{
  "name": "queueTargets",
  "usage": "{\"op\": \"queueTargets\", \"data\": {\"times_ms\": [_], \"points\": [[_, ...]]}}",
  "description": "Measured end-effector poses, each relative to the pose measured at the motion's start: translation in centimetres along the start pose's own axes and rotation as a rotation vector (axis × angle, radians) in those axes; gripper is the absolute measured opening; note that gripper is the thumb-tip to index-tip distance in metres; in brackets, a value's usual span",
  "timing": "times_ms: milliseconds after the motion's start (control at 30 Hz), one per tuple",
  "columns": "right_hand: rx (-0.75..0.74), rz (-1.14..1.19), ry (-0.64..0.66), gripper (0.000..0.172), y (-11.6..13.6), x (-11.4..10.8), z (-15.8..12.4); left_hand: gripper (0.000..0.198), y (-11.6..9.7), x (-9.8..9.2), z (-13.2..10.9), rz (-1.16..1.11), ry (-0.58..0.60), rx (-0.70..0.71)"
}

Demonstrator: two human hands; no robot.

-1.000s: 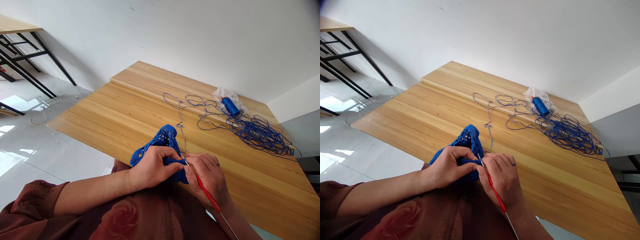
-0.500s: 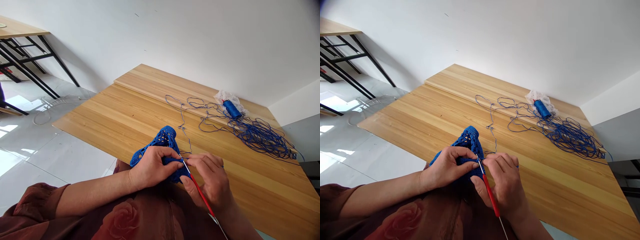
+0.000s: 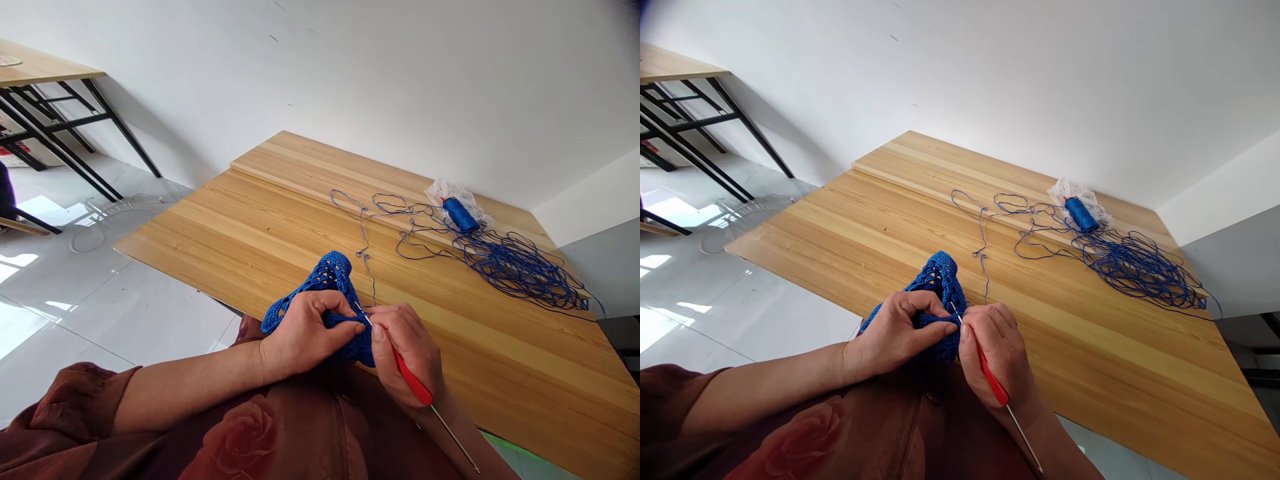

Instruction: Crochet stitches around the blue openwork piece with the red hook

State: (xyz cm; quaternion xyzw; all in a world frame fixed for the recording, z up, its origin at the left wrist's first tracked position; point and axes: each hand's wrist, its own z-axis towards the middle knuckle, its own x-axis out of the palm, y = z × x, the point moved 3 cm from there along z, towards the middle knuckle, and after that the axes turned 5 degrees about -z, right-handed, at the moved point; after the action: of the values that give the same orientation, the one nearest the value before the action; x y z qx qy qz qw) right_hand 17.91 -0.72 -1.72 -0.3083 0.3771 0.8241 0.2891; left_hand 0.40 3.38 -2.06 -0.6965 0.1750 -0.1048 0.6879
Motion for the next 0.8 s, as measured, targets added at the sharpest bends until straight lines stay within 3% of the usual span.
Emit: {"op": "queueTargets", "data": {"times_ms": [100,300,567,733,800], "points": [[-0.021,-0.017,-0.027,0.016,0.3,-0.7,-0.3,0.023,0.1,-0.2,-0.2,-0.111,0.048,-0.069],[-0.1,0.039,0.022,0.026,0.6,-1.8,-1.1,0.037,0.7,-0.7,-0.6,-0.453,0.153,-0.376],[-0.062,0.188,0.188,0.03,1.7,-2.8,-1.3,0.023,-0.5,-2.0,-0.7,-0.161,0.3,-0.27],[-0.199,0.099,0.256,0.037,2.2,-3.2,-1.1,0.021,-0.6,-2.3,-0.8,-0.097,0.396,-0.239],[-0.188,0.123,0.301,0.04,2.3,-3.3,-1.3,0.019,-0.4,-2.4,-0.9,-0.112,0.427,-0.243]]}}
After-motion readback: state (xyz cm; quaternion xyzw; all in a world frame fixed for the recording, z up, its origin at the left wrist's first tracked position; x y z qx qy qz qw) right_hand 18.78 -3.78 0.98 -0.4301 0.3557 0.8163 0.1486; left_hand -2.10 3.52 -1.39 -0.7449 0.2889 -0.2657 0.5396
